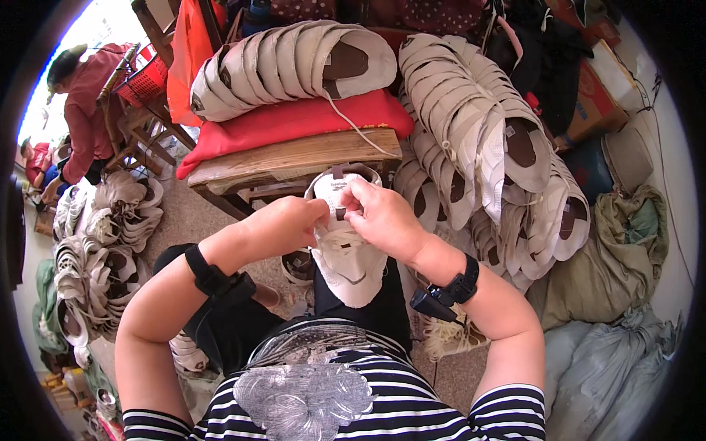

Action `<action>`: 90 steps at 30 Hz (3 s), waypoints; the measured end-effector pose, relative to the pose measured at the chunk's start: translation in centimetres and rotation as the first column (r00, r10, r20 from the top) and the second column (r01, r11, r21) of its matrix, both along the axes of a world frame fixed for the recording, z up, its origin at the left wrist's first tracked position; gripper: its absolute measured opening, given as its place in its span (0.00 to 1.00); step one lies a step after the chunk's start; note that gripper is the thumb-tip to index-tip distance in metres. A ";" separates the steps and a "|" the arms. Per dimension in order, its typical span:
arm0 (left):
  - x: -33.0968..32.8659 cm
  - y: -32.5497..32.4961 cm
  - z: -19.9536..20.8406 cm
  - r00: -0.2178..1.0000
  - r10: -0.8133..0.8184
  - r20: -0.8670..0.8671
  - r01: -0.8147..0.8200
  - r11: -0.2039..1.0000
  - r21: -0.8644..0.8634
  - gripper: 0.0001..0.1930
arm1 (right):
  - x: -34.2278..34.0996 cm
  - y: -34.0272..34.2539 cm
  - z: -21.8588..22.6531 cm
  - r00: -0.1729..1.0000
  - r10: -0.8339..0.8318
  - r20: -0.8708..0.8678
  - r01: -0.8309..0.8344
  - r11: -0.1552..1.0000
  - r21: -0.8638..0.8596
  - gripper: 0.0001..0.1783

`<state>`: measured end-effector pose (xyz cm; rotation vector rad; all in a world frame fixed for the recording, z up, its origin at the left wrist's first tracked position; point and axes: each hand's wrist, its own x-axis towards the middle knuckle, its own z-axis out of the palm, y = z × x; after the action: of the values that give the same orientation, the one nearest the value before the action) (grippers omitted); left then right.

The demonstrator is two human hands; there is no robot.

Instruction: The recorder is threading laces through the eyelets of a white athletic shoe.

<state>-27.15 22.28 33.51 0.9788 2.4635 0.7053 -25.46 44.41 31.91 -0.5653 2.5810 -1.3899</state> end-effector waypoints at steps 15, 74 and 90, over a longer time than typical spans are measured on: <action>2.0 -1.1 -1.9 0.942 0.192 -0.275 -0.158 0.977 0.141 0.10 | -0.5 0.2 0.7 0.999 0.026 0.024 -0.027 0.999 0.026 0.09; 2.8 2.4 -3.6 0.821 0.512 -0.253 -0.299 0.763 0.573 0.04 | -3.7 -2.4 9.3 0.987 0.149 -0.055 -0.158 0.945 -0.286 0.07; 2.5 3.2 -4.6 0.767 0.561 0.312 -0.627 0.548 0.554 0.05 | -3.1 -0.6 4.6 0.882 -0.021 -0.471 0.034 0.999 0.019 0.09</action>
<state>-24.66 25.52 28.86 0.1976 2.4827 1.8657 -28.52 43.84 36.54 -0.9748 2.9796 -1.3599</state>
